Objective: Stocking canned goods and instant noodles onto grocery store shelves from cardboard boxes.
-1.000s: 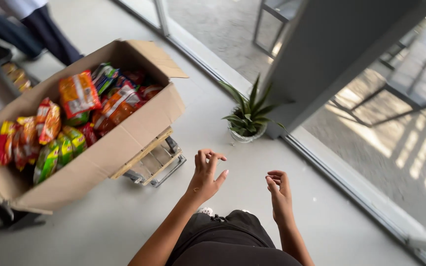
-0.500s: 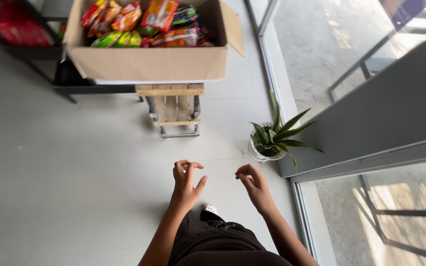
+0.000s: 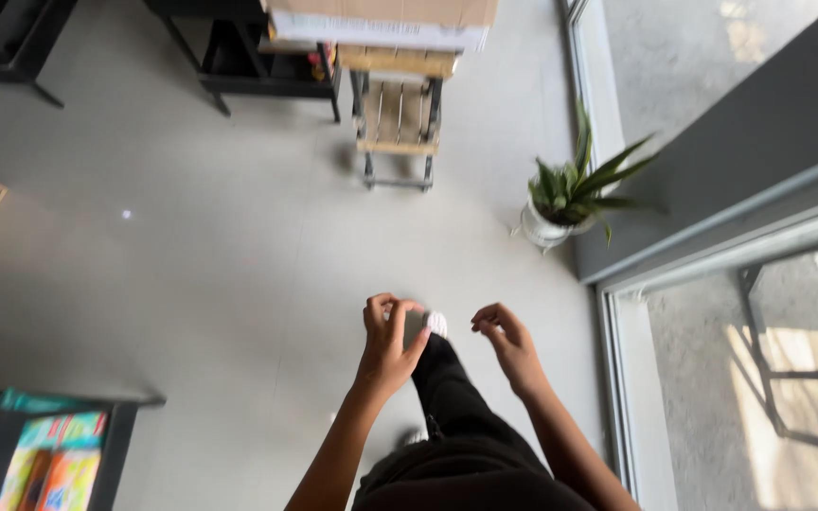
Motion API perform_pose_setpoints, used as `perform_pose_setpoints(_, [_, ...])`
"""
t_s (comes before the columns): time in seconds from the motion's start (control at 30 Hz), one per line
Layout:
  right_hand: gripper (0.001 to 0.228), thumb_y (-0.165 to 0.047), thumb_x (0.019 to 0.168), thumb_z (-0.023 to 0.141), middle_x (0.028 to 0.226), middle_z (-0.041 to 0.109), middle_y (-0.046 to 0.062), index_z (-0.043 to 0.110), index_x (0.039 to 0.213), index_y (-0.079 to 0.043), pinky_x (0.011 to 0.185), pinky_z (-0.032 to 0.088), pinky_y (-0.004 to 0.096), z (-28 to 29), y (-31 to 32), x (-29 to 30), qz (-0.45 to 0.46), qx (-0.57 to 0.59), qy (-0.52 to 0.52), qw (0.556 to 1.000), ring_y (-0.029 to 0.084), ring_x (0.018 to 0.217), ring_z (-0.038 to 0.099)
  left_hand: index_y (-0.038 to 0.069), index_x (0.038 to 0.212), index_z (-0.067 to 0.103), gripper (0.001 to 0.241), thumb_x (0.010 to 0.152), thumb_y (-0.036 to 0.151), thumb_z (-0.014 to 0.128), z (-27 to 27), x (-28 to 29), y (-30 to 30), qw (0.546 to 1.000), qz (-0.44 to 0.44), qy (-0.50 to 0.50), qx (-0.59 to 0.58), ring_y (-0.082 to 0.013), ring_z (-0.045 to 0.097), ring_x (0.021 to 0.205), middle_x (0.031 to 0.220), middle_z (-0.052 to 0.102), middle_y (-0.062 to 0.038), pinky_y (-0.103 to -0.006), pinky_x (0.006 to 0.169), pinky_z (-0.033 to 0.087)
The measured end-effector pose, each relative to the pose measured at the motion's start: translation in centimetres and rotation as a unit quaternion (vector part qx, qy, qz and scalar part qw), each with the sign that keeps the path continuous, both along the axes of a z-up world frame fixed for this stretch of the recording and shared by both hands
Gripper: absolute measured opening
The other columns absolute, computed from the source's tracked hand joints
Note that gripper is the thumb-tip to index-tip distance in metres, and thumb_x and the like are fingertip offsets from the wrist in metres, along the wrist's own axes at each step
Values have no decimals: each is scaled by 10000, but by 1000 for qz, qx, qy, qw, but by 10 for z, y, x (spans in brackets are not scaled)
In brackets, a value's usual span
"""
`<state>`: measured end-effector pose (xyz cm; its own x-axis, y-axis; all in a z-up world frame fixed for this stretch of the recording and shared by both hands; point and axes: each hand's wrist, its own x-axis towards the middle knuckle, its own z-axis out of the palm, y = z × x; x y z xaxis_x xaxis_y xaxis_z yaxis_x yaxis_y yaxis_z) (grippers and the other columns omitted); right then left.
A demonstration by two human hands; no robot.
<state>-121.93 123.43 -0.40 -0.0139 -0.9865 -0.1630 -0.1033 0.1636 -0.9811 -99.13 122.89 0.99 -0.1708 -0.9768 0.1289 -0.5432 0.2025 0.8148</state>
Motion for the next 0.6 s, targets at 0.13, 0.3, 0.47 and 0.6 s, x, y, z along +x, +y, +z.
perform_pose_setpoints(0.13, [120,-102,981,572,949,667,61,657,1004,-21,923,508,333,15,85,15,5,23,7,1000,165,969,633,123,1199,558,344,903,175,725,5,9,86,999,-8,33,0,-368,405,1236,1318,366,-167,-495,961,484])
perform_pose_setpoints(0.3, [118,-107,972,585,955,677,66,658,1010,-23,905,516,345,15,156,15,5,27,34,999,165,980,641,128,1184,584,316,916,187,740,-6,8,165,999,-9,30,-5,-340,430,1222,1270,422,-126,-502,968,480])
perform_pose_setpoints(0.47, [119,-123,976,594,971,689,61,660,1005,-28,896,525,346,19,214,9,5,6,58,998,163,979,648,149,1162,589,297,914,221,735,-2,-5,223,1000,-12,13,20,-319,436,1222,1256,421,-106,-460,899,526])
perform_pose_setpoints(0.6, [118,-134,974,600,980,698,51,660,1000,-36,876,540,350,8,258,-8,0,8,75,997,163,974,662,157,1148,589,291,901,228,726,2,-18,264,999,-9,2,37,-314,432,1228,1274,412,-97,-444,859,543])
